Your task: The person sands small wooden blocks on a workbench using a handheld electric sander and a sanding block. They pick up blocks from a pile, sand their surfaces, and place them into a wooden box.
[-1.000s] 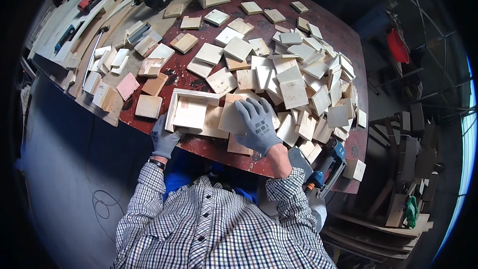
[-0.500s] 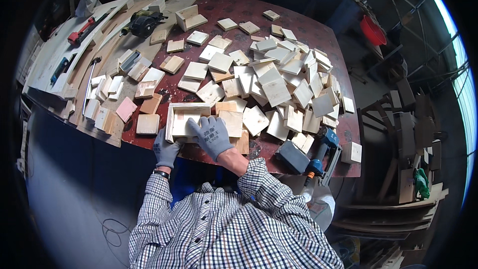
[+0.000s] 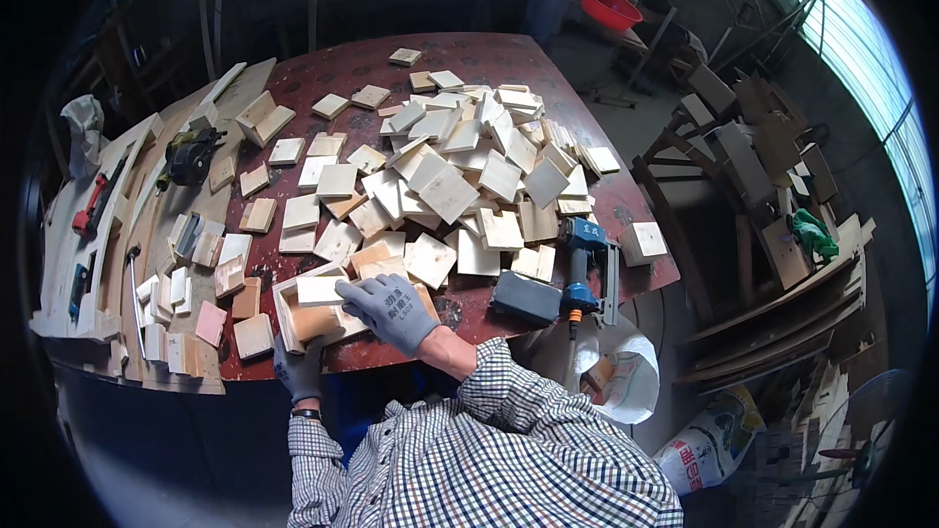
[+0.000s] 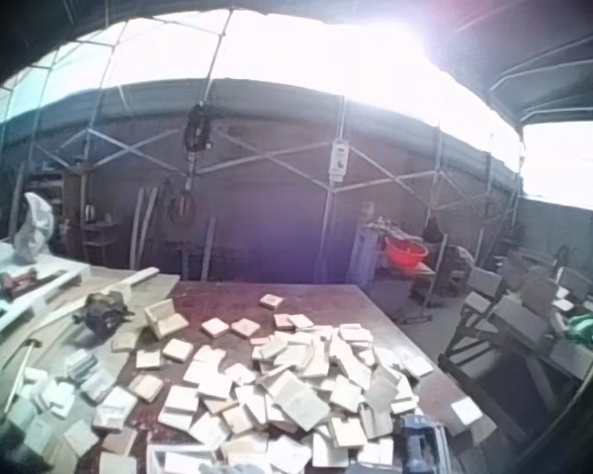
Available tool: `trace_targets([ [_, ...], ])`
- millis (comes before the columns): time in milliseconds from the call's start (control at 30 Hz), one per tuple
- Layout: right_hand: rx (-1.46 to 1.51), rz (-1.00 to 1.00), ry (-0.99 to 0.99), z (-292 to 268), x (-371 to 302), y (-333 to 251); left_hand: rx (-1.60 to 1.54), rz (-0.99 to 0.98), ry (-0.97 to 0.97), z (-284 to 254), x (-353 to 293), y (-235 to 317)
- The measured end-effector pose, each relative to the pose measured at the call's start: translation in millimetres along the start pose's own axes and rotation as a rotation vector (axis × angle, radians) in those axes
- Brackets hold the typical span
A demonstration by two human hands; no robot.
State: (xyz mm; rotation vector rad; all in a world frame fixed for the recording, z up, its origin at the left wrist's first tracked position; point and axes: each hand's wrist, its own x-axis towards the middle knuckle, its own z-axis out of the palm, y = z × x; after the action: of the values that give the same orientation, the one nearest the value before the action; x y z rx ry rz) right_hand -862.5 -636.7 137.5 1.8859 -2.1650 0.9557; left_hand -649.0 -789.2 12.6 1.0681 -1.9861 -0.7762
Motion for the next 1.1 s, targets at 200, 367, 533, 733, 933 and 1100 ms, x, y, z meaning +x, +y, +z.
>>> trace_targets([
  [200, -0.398, 0.293, 0.351, -36, -94, 11, -0.115, 0.032, 0.077, 6, -3, -17],
  [367, -0.641, 0.507, 0.125, -15, -139, 30, -0.085, -0.014, 0.035, 1, -5, 3],
  [533, -0.531, 0.459, 0.091, -11, -117, 32, -0.095, -0.044, 0.02, -3, -3, 5],
  [733, -0.38, 0.437, 0.033, 5, -46, 39, -0.023, 0.034, 0.024, 1, -1, -14],
  [933, -0.444, 0.418, -0.103, 19, -30, 34, 0.003, 0.056, 0.014, -2, 1, 7],
  [1100, -0.492, 0.432, -0.255, 22, -17, 19, 0.069, 0.097, 0.037, 2, 1, -3],
])
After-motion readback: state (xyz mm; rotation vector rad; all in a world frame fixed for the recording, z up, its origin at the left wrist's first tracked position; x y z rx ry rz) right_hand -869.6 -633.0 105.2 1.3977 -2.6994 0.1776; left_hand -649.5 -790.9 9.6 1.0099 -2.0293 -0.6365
